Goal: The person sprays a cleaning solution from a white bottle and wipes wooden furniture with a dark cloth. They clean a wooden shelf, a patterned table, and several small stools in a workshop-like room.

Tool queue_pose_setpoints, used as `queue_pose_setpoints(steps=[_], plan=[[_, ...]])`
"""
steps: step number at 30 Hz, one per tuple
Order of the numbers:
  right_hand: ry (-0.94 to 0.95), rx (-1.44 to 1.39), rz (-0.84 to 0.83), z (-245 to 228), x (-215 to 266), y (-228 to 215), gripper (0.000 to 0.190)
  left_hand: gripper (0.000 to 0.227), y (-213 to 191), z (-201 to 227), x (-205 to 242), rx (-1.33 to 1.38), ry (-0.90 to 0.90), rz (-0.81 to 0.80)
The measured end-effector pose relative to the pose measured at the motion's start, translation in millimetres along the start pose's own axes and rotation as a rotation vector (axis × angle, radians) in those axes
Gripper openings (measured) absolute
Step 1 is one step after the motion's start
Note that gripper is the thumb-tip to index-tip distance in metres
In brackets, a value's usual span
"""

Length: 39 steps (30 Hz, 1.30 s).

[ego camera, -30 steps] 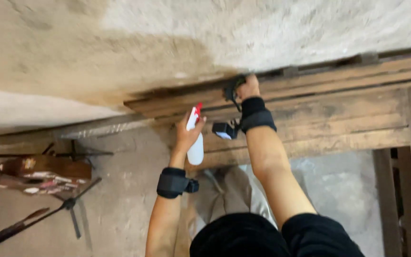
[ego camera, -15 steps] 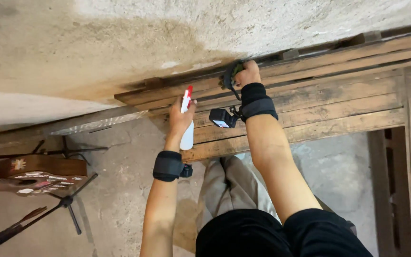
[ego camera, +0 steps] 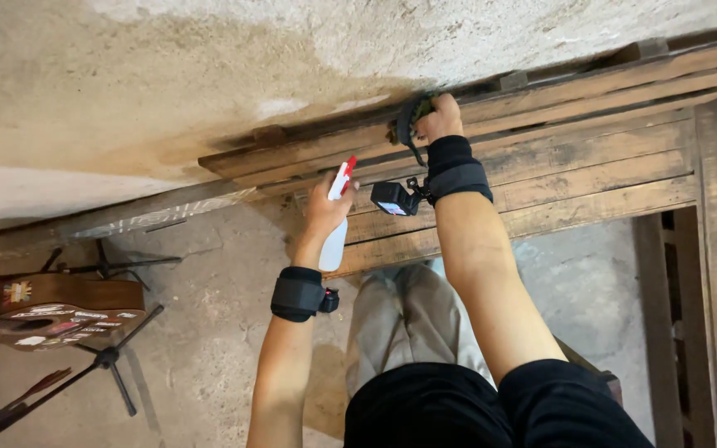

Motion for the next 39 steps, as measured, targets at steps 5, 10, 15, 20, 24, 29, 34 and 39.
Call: queue_pose_setpoints(steps=[5,10,15,20,24,29,34,39], plan=[[0.008,-0.022,-0.030,-21,2,-5,0.025,0.034,2,-4,7,-0.002,0.045,0.045],[0.019,0.092,-0.077,-40,-3,-18,0.012,0.033,4,8,8,-0.004,0.083,0.020],[0.053,0.008,-0.072,-61,6,-23,0.020,0.031,17,1,8,-0.007,0.090,0.067],[0.026,0.069,-0.012,-75,83,-66,0.028,0.031,29,-9,22,0.000,-0.021,0.091],[0.541,-0.740,0.158,-180,27,31,0.043,0.037,6,-53,29,0.114,0.169,0.329],[1.230,-1.463,0.196,-195,63,129,0.063,0.024,-56,-124,91,0.155,-0.197,0.402],[1.210,-1.469,0.056,-241,87,163,0.063,0.024,-111,-113,138,0.182,-0.073,0.504],[1.132,-1.523,-0.033,-186,46,187,0.063,0.026,-119,-124,137,0.153,-0.158,0.541]])
Point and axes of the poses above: each hand's wrist, its own x-axis away from the middle knuckle, its own y-axis out of the palm, z = x × y, the point moved 4 cm from there along -x, towards the middle knuckle, and after that the axes turned 3 degrees about -y, right-handed, at the moved point
